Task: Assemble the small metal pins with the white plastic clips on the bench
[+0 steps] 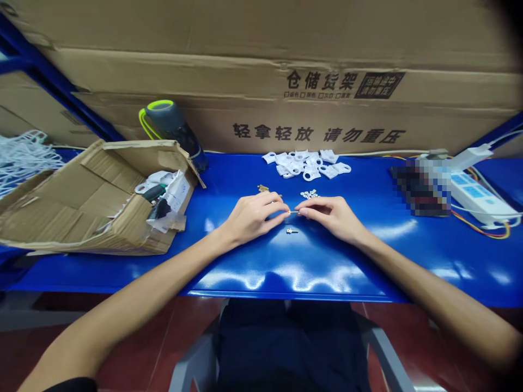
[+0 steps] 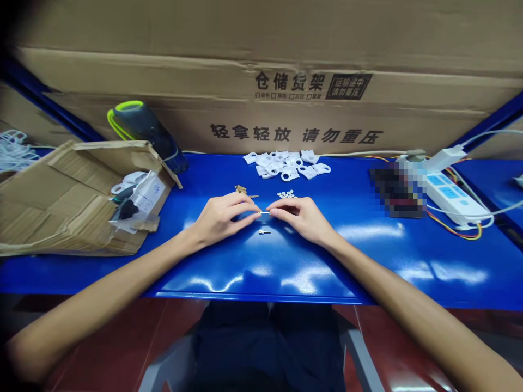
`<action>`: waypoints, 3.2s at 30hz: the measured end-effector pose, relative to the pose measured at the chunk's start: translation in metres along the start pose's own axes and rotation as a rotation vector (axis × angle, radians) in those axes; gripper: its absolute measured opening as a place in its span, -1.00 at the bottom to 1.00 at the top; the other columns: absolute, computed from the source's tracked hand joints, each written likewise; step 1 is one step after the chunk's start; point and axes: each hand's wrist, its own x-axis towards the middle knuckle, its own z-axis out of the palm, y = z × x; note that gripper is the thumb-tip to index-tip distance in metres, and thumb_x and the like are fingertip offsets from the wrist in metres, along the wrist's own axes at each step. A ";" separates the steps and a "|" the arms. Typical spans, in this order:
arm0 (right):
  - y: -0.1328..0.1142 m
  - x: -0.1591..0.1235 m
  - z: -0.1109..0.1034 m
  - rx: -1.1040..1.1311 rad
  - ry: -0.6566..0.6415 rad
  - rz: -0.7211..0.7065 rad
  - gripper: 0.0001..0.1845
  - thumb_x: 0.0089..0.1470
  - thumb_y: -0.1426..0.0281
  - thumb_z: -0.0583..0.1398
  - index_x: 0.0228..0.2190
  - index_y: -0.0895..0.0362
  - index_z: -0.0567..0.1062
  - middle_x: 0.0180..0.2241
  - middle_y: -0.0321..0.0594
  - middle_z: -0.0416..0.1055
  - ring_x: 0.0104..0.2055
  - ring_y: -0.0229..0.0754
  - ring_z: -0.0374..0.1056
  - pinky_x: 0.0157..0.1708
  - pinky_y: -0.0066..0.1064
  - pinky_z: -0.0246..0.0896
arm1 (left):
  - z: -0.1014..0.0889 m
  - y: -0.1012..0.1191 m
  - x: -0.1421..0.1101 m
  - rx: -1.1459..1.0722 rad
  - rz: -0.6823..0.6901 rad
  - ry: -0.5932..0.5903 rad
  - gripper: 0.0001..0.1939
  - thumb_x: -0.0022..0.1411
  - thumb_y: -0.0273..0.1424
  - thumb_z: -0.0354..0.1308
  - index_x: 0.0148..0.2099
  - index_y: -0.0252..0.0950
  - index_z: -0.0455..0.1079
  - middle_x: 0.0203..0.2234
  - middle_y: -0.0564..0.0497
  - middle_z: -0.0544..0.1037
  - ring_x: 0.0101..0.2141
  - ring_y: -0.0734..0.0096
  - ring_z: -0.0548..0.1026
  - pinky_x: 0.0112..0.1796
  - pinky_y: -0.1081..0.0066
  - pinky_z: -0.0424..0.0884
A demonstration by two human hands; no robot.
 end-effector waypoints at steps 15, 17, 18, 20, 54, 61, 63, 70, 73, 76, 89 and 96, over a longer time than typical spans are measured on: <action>0.001 0.001 0.001 0.028 0.010 0.010 -0.65 0.21 0.02 0.38 -0.24 0.04 0.76 -0.27 -0.17 0.70 -0.24 -0.02 0.56 -0.09 -0.14 0.51 | 0.000 0.001 0.000 -0.005 0.019 0.001 -0.76 0.61 -0.25 0.14 0.02 -0.20 0.62 -0.11 -0.03 0.70 -0.10 0.32 0.66 -0.13 0.34 0.53; 0.001 0.000 0.002 0.039 0.003 0.010 -0.64 0.21 0.03 0.39 -0.23 0.06 0.75 -0.27 -0.17 0.69 -0.24 -0.04 0.56 -0.10 -0.15 0.51 | 0.000 0.002 0.000 0.000 0.025 0.013 -0.76 0.61 -0.25 0.15 0.00 -0.20 0.62 -0.13 -0.02 0.71 -0.11 0.31 0.66 -0.14 0.34 0.53; 0.000 0.000 0.002 0.050 0.006 0.013 -0.65 0.20 0.04 0.40 -0.23 0.07 0.75 -0.27 -0.17 0.69 -0.25 -0.05 0.56 -0.11 -0.16 0.51 | 0.000 0.002 0.001 0.003 0.025 0.017 -0.76 0.61 -0.25 0.15 0.00 -0.20 0.62 -0.13 -0.01 0.71 -0.12 0.31 0.66 -0.14 0.33 0.53; -0.002 0.000 0.004 0.075 0.027 0.018 -0.66 0.18 0.05 0.41 -0.25 0.07 0.74 -0.29 -0.17 0.68 -0.28 -0.07 0.54 -0.15 -0.19 0.50 | 0.000 0.004 0.001 0.008 0.020 0.023 -0.76 0.60 -0.25 0.15 -0.02 -0.21 0.62 -0.14 -0.01 0.72 -0.13 0.30 0.66 -0.15 0.32 0.53; 0.004 -0.001 0.006 -0.397 -0.012 -0.351 -0.83 0.38 0.28 0.29 -0.22 0.06 0.68 -0.20 -0.17 0.66 -0.13 -0.03 0.54 -0.03 -0.12 0.44 | 0.004 -0.002 -0.003 0.041 0.019 -0.099 -0.63 0.65 -0.18 0.06 -0.01 -0.19 0.67 -0.12 -0.01 0.69 -0.11 0.33 0.62 -0.21 0.39 0.44; 0.008 -0.002 0.004 -0.500 -0.113 -0.342 -0.82 0.38 0.29 0.27 -0.20 0.03 0.69 -0.12 -0.09 0.60 -0.03 0.02 0.52 0.02 -0.06 0.44 | 0.001 -0.007 -0.003 0.003 0.047 -0.258 -0.63 0.66 -0.19 0.03 0.04 -0.16 0.67 -0.09 -0.01 0.68 -0.12 0.33 0.64 -0.24 0.40 0.42; 0.007 -0.002 0.004 -0.516 -0.126 -0.344 -0.84 0.38 0.30 0.28 -0.20 0.03 0.69 -0.11 -0.09 0.59 -0.03 0.03 0.52 0.02 -0.06 0.43 | -0.003 -0.007 -0.002 0.001 0.045 -0.275 -0.64 0.66 -0.19 0.04 0.05 -0.15 0.67 -0.06 -0.01 0.68 -0.08 0.30 0.65 -0.21 0.40 0.43; 0.006 -0.003 0.004 -0.524 -0.149 -0.377 -0.88 0.37 0.32 0.29 -0.19 0.03 0.67 -0.07 -0.10 0.57 0.00 0.02 0.49 0.04 -0.09 0.40 | -0.008 -0.003 0.000 0.002 0.007 -0.251 -0.72 0.60 -0.28 0.12 0.00 -0.20 0.66 -0.06 -0.04 0.69 -0.05 0.27 0.64 -0.12 0.37 0.49; 0.004 -0.003 0.003 -0.550 -0.148 -0.397 -0.83 0.41 0.28 0.26 -0.17 0.04 0.67 -0.07 -0.09 0.57 0.01 0.03 0.48 0.08 -0.05 0.38 | -0.003 -0.002 0.000 0.018 0.014 -0.215 -0.74 0.60 -0.29 0.12 0.02 -0.21 0.64 -0.06 -0.08 0.67 -0.01 0.22 0.61 0.02 0.27 0.50; 0.004 -0.003 0.003 -0.616 -0.095 -0.405 -0.76 0.48 0.28 0.17 -0.09 0.03 0.66 -0.02 -0.06 0.57 0.05 0.07 0.46 0.13 0.00 0.34 | 0.002 -0.003 -0.001 0.029 -0.005 -0.190 -0.75 0.60 -0.29 0.12 0.05 -0.22 0.62 -0.02 -0.09 0.66 0.02 0.18 0.59 0.05 0.19 0.49; 0.017 0.001 0.012 -0.795 -0.054 -0.414 -0.65 0.51 0.34 0.05 0.05 0.05 0.61 0.00 0.03 0.52 0.05 0.11 0.42 0.09 -0.03 0.36 | 0.003 -0.003 0.001 0.031 -0.019 -0.226 -0.72 0.63 -0.32 0.05 0.12 -0.26 0.57 0.04 -0.13 0.62 0.05 0.16 0.58 0.06 0.18 0.48; 0.017 0.001 0.012 -0.768 -0.052 -0.410 -0.68 0.50 0.35 0.07 0.03 0.04 0.61 0.02 0.02 0.53 0.06 0.10 0.43 0.10 0.00 0.40 | 0.003 -0.005 0.000 0.029 -0.021 -0.237 -0.71 0.64 -0.31 0.03 0.12 -0.24 0.57 0.04 -0.12 0.62 0.04 0.16 0.57 0.06 0.18 0.47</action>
